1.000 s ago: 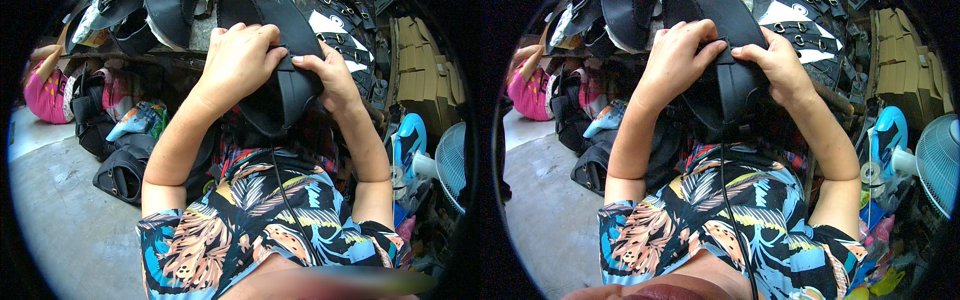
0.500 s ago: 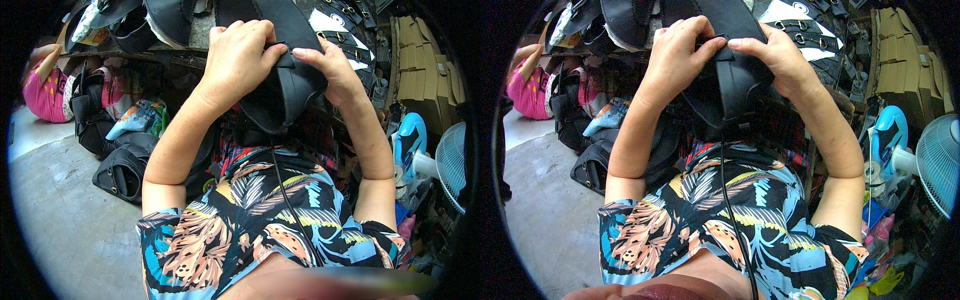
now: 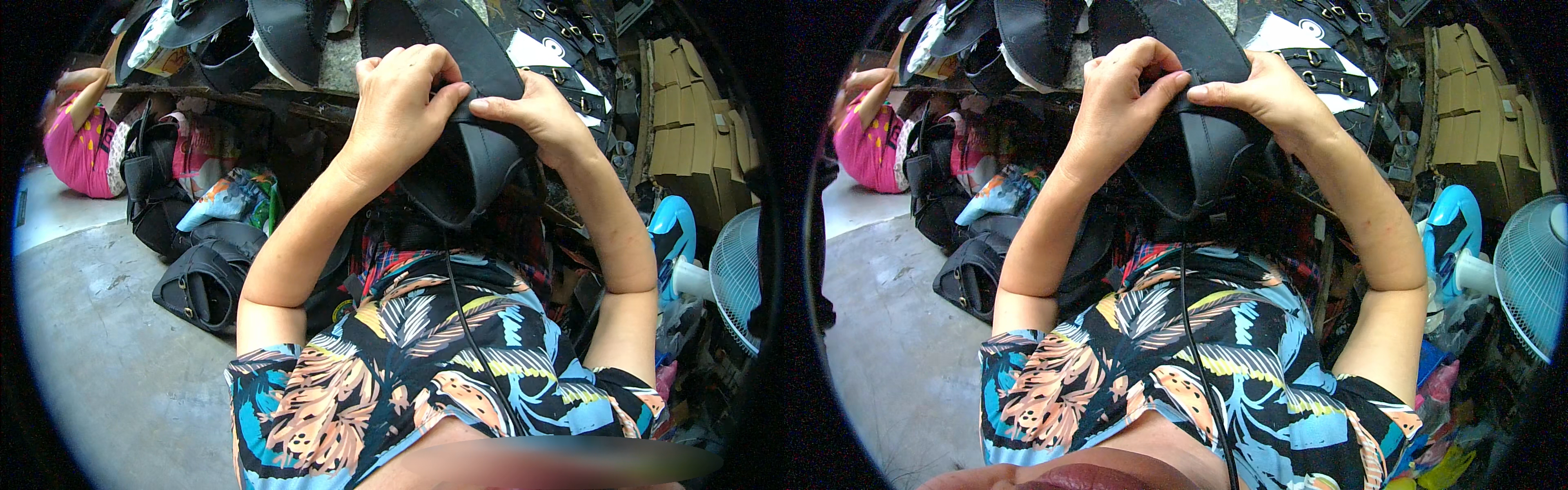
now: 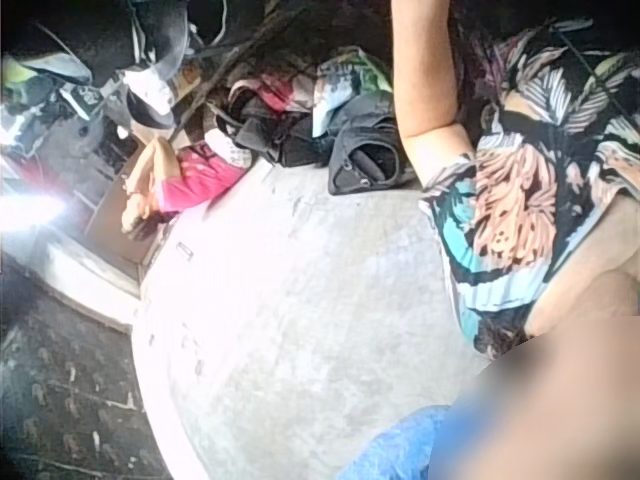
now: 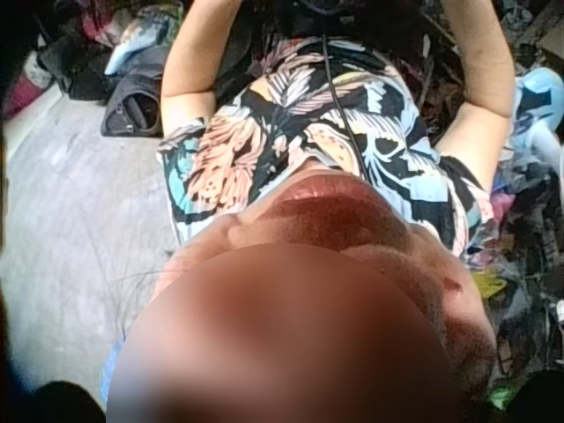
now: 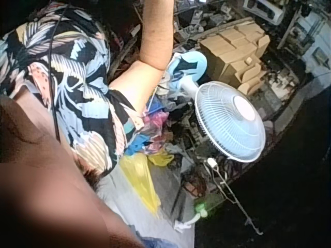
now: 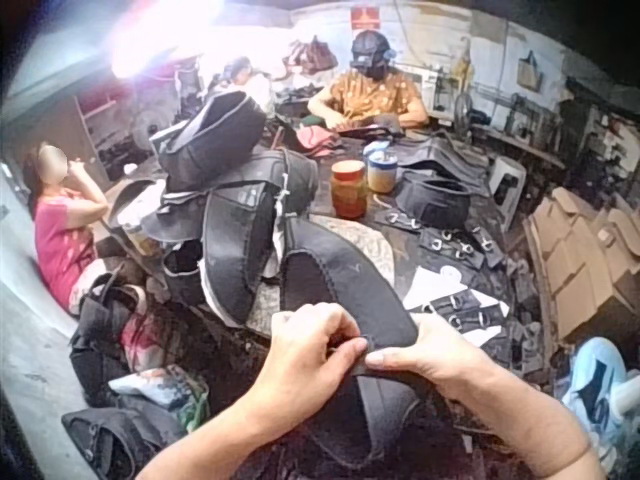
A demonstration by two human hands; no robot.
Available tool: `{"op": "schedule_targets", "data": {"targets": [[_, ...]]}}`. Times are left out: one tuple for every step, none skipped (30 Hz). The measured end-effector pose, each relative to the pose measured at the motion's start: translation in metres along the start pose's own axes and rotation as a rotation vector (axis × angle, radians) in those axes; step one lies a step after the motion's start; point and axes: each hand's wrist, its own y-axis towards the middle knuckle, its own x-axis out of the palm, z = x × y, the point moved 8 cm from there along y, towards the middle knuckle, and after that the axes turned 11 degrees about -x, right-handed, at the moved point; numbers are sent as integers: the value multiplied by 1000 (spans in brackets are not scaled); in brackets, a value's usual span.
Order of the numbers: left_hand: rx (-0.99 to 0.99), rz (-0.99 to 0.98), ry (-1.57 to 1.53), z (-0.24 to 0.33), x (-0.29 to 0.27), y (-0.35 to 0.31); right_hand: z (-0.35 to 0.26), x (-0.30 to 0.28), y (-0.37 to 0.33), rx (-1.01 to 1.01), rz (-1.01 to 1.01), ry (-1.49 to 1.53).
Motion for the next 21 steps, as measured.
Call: {"op": "schedule_targets", "data": {"targets": [[5, 8, -2, 0, 0, 0, 1, -1, 0, 4, 8, 8], [11, 17, -4, 1, 0, 0, 1, -1, 0, 7, 15, 16], [16, 25, -5, 1, 0, 0, 1, -2, 1, -8, 28, 18], [0, 20, -14, 0, 0, 0, 0, -2, 1, -23, 40, 21], [-17, 15, -24, 0, 0, 0, 0, -2, 1, -36, 52, 24], [-35, 10, -32, -2, 0, 0, 1, -2, 2, -22, 55, 34], [-41, 7, -25, -2, 0, 0, 3, -1, 2, -8, 58, 43], [-47, 4, -17, -2, 1, 0, 5, -3, 3, 13, 78, 40], [-51, 2, -10, -2, 1, 1, 5, -1, 4, 14, 64, 60], [-47, 5, -16, -2, 1, 2, 5, -1, 4, 23, 68, 68], [-44, 7, -22, -2, 1, 2, 6, -2, 4, 32, 75, 77], [-41, 9, -28, -2, 2, 3, 4, -2, 5, 16, 62, 59], [-33, 7, -51, -3, 1, 3, 2, -2, 5, 0, 51, 43], [-24, 7, -73, -3, 0, 3, 0, -3, 6, -18, 41, 26], [-15, 8, -94, -4, -1, 3, 1, -5, 5, -7, 49, 31], [-50, 27, -183, -10, -7, 2, 1, -7, 5, 4, 56, 35], [-82, 48, -273, -16, -12, 0, 1, -10, 4, 13, 63, 38], [-45, 143, -240, -17, -24, -3, 1, -15, 5, 6, 90, 33], [-161, 158, -422, -30, -28, -8, 1, -17, 4, 10, 89, 73], [-217, 187, -350, -39, -32, -11, 1, -20, 4, 9, 98, 113], [-267, 228, -294, -46, -37, -17, 2, -24, 3, 20, 115, 146]]}}
